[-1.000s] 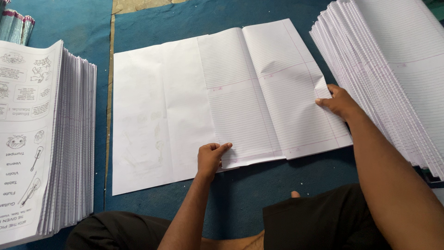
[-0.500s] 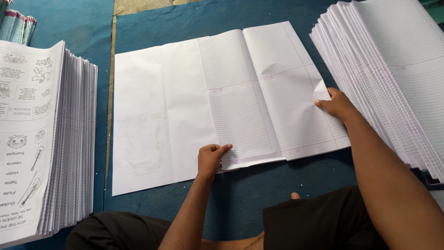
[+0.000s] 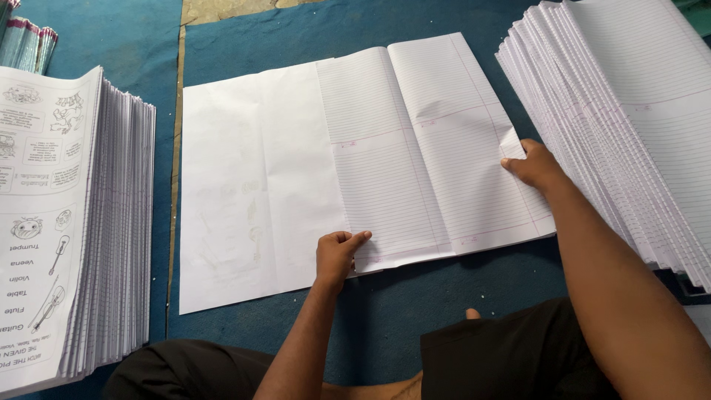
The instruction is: The person sits on a blue floor mat and assembles notebooks by inserting printed sheets into lined paper covers. They repeatedly fold the covers, insert the sheets, and place the completed units into a growing stack.
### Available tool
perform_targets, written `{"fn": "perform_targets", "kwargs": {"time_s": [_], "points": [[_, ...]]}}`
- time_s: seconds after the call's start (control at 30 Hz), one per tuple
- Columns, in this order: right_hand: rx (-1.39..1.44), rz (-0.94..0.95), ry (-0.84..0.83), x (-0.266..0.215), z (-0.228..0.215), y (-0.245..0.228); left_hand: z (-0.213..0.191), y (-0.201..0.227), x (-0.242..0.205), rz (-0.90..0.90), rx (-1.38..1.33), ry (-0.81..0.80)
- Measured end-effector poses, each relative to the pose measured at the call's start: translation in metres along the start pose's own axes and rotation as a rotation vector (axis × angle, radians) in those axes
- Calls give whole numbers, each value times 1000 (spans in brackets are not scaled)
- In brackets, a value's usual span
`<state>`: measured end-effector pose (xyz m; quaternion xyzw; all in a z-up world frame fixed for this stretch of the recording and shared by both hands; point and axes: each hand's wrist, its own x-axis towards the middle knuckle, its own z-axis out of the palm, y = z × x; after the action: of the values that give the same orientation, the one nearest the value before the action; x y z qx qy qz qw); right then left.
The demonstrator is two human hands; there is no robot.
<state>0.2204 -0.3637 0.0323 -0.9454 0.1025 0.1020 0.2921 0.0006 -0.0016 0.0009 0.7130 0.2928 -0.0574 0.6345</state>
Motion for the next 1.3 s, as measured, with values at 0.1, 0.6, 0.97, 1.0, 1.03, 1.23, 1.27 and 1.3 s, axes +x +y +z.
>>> {"fn": "perform_targets", "kwargs": {"time_s": [0.1, 0.6, 0.97, 1.0, 1.03, 1.23, 1.27, 1.3], "points": [[-58, -15, 22, 5, 5, 4, 0, 1, -1, -7, -3, 5], [-423, -249, -224, -53, 26, -53, -3, -2, -9, 36, -59, -22], [-460, -105, -417, -108, 38, -75, -4, -5, -16, 54, -109, -85], [-461, -93, -404, -108, 39, -73, -3, -4, -17, 42, -108, -83], [-453, -79, -398, -108, 41, -71, -3, -3, -19, 52, -115, -93], [-444, -89, -383, -104, 43, -65, -2, 3, -23, 96, -151, -138], [-465, -97, -382, -104, 43, -65, -1, 4, -23, 95, -152, -139], [-487, -105, -381, -105, 43, -66, -1, 5, -23, 93, -154, -140]]}}
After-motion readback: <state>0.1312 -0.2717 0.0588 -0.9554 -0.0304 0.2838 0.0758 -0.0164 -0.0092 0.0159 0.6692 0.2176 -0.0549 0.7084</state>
